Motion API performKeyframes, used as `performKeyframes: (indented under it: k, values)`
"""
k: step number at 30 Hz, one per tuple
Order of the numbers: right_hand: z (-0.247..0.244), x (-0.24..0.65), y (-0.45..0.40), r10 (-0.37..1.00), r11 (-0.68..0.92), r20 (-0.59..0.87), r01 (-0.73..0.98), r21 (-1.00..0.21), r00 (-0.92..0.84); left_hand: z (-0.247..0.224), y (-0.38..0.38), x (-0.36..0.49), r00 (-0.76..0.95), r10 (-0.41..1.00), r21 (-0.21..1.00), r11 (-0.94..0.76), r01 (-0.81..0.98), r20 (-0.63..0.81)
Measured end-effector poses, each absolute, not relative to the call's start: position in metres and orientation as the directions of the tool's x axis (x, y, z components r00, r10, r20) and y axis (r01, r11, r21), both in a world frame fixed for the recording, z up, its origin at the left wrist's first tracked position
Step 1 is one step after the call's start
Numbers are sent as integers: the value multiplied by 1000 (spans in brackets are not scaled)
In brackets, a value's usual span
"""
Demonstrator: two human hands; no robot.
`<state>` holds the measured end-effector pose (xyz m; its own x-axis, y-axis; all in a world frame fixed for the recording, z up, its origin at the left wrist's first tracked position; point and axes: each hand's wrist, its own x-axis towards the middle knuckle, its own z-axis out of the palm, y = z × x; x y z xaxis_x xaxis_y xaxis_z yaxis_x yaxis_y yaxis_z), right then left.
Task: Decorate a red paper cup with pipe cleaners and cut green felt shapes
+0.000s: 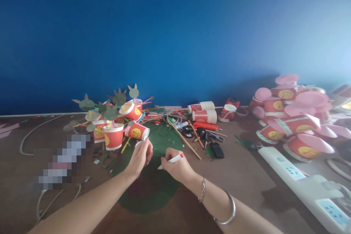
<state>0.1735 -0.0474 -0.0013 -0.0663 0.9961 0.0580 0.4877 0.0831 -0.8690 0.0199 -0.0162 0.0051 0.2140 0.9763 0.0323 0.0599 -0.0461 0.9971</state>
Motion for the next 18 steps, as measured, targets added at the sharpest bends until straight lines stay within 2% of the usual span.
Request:
performKeyframes:
  k: [18]
  values:
    - [0, 174, -47, 995, 88, 54, 492, -866, -83, 3, -16, 20, 224, 974, 998, -39, 47, 27]
